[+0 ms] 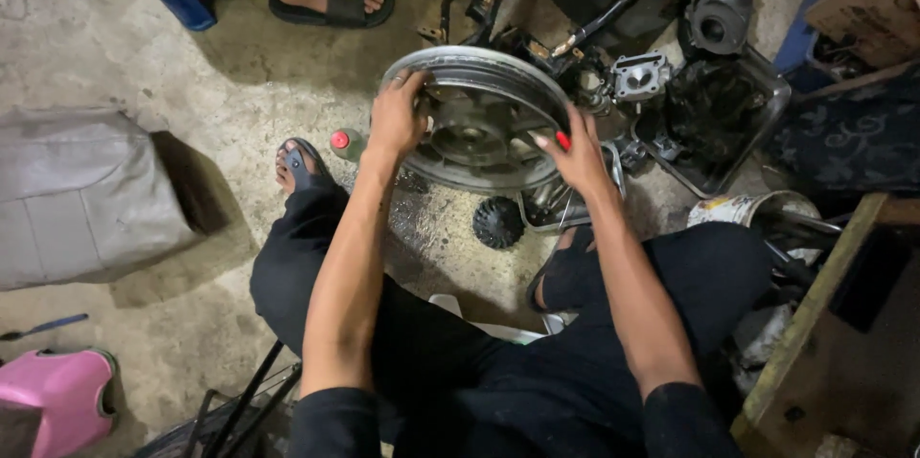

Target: Cleaning the inner surface of a motorcycle wheel rim using a brush and cleaning solution.

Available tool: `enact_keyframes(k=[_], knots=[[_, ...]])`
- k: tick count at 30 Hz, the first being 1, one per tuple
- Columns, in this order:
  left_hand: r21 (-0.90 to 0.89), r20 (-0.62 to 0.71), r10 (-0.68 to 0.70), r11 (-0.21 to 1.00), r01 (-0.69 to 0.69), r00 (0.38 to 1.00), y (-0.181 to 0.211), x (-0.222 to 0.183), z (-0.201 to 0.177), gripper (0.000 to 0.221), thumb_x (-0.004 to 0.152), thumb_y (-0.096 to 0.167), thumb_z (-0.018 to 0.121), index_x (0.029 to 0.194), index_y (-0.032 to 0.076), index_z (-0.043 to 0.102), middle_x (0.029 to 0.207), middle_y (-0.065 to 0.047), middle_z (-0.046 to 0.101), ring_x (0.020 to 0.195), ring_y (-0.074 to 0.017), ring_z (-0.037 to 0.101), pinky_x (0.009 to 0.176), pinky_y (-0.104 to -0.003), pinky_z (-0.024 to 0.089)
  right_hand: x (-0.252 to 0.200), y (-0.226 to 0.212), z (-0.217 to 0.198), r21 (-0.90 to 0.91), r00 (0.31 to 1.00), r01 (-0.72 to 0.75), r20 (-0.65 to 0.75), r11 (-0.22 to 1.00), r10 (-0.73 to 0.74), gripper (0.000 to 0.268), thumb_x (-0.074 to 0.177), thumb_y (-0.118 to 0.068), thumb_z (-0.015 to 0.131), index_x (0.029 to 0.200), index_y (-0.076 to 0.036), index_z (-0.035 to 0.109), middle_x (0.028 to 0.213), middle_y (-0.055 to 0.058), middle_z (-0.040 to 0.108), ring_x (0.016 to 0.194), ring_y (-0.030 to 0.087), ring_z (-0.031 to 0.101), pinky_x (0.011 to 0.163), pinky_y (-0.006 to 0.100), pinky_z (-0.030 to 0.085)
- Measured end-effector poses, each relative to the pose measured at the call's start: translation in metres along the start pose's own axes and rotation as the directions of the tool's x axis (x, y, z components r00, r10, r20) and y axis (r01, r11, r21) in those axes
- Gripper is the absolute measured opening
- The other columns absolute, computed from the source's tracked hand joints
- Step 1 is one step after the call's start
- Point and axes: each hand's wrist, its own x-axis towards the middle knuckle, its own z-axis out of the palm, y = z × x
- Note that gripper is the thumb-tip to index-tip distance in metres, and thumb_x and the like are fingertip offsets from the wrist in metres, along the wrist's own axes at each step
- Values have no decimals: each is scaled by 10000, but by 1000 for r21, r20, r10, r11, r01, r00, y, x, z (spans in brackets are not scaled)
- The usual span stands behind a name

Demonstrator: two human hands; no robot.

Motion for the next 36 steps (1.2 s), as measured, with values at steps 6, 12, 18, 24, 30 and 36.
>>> enact_keyframes(k=[6, 12, 18, 24, 30, 36], knots=[[-23, -74, 87, 996, -89, 993, 23, -12, -15, 333, 890, 175, 699, 1216, 243, 688, 1094, -90, 683, 1019, -383, 693, 845, -521, 578, 9, 24, 1, -197, 999, 32, -12, 980, -35, 454, 985, -349, 726, 1393, -177, 625, 1181, 110, 610, 1072, 417, 680, 840, 534, 578], [-36, -102, 95, 994, -100, 990, 32, -19, -22, 314, 898, 172, 705, 1209, 216, 699, 1101, -99, 701, 973, -406, 701, 797, -542, 589, 7, 52, 22, -413, 995, 35, -69, 910, -69, 304, 968, -345, 663, 1255, -244, 664, 1064, 7, 606, 877, 340, 725, 703, 486, 606], [-65, -64, 128, 989, -132, 990, 42, -22, -32, 304, 901, 115, 680, 1197, 180, 704, 1116, -112, 693, 968, -435, 690, 815, -553, 580, 6, 62, 22, -388, 989, 79, -84, 918, -121, 281, 994, -301, 647, 1242, -170, 665, 1010, 70, 615, 870, 410, 712, 698, 542, 596], [-81, -69, 135, 987, -140, 989, 56, -22, -24, 248, 913, 126, 660, 1137, 212, 723, 1084, -73, 702, 960, -400, 700, 798, -525, 587, 9, 49, -2, -374, 988, 98, -78, 922, -136, 248, 1005, -294, 663, 1228, -186, 668, 991, 83, 644, 862, 431, 707, 712, 566, 583], [-41, -41, 112, 993, -114, 993, 61, -15, -23, 215, 893, 175, 709, 1098, 238, 726, 1055, -50, 680, 975, -364, 692, 829, -497, 589, 12, 51, -13, -429, 992, 102, -26, 897, -125, 252, 992, -295, 693, 1207, -164, 690, 999, 96, 644, 906, 426, 709, 749, 563, 585], [-38, -2, 16, 999, -16, 1000, 62, -20, -27, 257, 876, 205, 737, 1129, 243, 716, 1069, -50, 648, 1039, -356, 663, 868, -506, 577, 16, 51, -9, -358, 1000, 16, -15, 934, -23, 314, 986, -312, 712, 1264, -172, 672, 1081, 83, 653, 976, 407, 714, 783, 558, 586]])
